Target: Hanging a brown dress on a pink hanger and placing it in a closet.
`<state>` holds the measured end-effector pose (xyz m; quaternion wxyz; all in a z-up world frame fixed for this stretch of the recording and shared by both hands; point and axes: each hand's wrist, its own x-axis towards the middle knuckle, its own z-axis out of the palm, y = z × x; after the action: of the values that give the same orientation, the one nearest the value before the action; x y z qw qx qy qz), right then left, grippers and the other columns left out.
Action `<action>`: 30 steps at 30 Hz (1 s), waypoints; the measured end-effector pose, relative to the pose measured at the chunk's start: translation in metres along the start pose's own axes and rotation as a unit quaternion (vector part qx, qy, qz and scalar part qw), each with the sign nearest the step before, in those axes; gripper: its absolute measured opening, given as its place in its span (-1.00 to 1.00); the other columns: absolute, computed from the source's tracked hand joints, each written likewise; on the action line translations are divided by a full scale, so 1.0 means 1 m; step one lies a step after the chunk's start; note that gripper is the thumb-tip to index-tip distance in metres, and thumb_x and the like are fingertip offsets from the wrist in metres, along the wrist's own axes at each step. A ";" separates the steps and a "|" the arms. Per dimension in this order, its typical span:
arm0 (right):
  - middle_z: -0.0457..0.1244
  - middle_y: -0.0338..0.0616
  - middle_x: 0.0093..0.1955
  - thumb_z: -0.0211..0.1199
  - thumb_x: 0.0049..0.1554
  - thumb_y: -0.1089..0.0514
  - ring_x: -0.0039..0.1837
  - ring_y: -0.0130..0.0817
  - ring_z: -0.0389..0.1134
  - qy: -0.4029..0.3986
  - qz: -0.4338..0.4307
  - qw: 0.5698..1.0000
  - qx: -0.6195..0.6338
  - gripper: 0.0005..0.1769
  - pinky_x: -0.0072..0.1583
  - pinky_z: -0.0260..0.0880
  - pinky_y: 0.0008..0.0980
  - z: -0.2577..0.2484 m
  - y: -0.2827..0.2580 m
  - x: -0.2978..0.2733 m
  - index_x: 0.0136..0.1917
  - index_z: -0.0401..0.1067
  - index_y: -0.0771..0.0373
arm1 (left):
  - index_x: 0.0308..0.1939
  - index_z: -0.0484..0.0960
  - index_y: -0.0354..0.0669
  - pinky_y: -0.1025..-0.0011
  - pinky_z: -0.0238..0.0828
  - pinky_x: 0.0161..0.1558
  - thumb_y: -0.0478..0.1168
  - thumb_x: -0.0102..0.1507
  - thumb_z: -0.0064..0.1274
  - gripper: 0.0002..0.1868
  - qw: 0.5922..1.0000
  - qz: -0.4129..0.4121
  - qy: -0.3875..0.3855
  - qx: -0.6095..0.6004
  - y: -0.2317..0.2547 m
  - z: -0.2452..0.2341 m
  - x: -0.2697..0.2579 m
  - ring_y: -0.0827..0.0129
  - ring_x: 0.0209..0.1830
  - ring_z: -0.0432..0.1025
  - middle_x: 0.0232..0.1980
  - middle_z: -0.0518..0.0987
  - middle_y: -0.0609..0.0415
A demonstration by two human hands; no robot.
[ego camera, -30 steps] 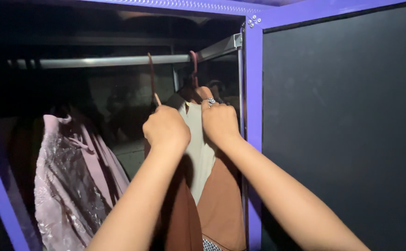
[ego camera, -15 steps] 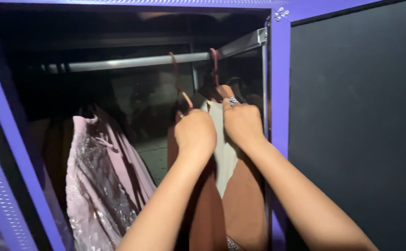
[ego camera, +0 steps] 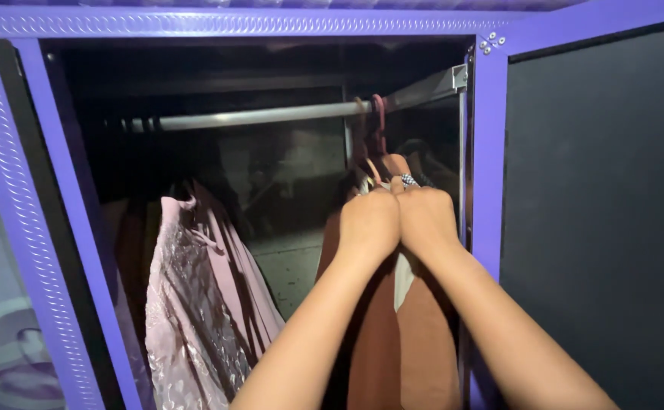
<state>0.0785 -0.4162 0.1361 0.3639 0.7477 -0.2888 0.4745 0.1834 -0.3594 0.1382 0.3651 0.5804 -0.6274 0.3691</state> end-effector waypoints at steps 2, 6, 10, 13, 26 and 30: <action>0.38 -0.07 -0.34 0.12 0.10 0.20 -0.30 -0.17 0.45 0.010 -0.004 1.000 0.001 -0.69 -0.31 0.38 -0.22 0.000 0.001 -0.001 0.08 0.49 0.35 | -0.38 0.66 -0.33 0.06 0.54 -0.29 -0.32 0.17 -0.03 -0.83 1.000 0.016 -0.009 0.007 -0.002 0.001 0.002 -0.10 -0.35 0.60 -0.32 0.66 -0.25; 0.37 -0.08 -0.32 0.14 0.07 0.22 -0.27 -0.18 0.45 -0.019 0.005 1.000 -0.007 -0.76 -0.26 0.40 -0.24 0.003 0.000 -0.001 0.00 0.48 0.30 | -0.36 0.63 -0.37 0.06 0.54 -0.27 -0.27 0.20 -0.02 -0.80 0.999 -0.026 -0.018 -0.016 0.001 -0.007 -0.001 -0.12 -0.35 0.60 -0.35 0.65 -0.28; 0.37 -0.08 -0.34 0.16 0.04 0.23 -0.29 -0.19 0.45 0.008 -0.010 1.000 -0.018 -0.67 -0.28 0.39 -0.26 0.006 0.002 -0.003 0.08 0.49 0.34 | -0.35 0.62 -0.40 0.07 0.55 -0.24 -0.25 0.20 -0.02 -0.78 0.998 -0.054 -0.039 -0.017 0.009 -0.021 -0.008 -0.12 -0.32 0.60 -0.34 0.65 -0.30; 0.37 -0.09 -0.30 0.16 0.10 0.22 -0.24 -0.20 0.45 -0.012 -0.008 0.999 -0.038 -0.78 -0.22 0.40 -0.26 0.006 0.002 -0.006 0.01 0.48 0.29 | -0.24 0.58 -0.45 0.05 0.54 -0.23 -0.24 0.17 0.00 -0.74 0.994 -0.087 -0.049 -0.034 0.018 -0.033 -0.015 -0.14 -0.31 0.60 -0.35 0.64 -0.33; 0.35 -0.12 -0.35 0.20 0.00 0.19 -0.21 -0.12 0.41 -0.032 -0.022 0.999 -0.016 -0.86 -0.06 0.27 -0.15 -0.006 -0.012 -0.043 -0.14 0.52 0.14 | 0.19 0.36 -0.24 0.03 0.49 -0.06 -0.35 0.10 0.15 -0.43 0.973 -0.195 -0.087 -0.086 0.020 -0.015 -0.105 -0.09 0.03 0.49 0.09 0.48 -0.16; 0.37 -0.10 -0.32 0.24 -0.04 0.22 -0.14 -0.14 0.41 -0.072 -0.009 0.997 -0.026 -0.85 0.00 0.22 -0.13 -0.011 -0.026 -0.075 -0.15 0.54 0.10 | -0.03 0.47 -0.19 0.03 0.47 0.02 -0.28 0.15 0.19 -0.65 0.956 -0.242 -0.136 -0.093 0.003 0.005 -0.148 -0.08 0.08 0.49 0.11 0.50 -0.11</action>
<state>0.0642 -0.3860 0.0631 0.3653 0.7728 -0.3199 0.4086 0.1887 -0.2953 0.0046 0.4070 0.7229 -0.5436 0.1274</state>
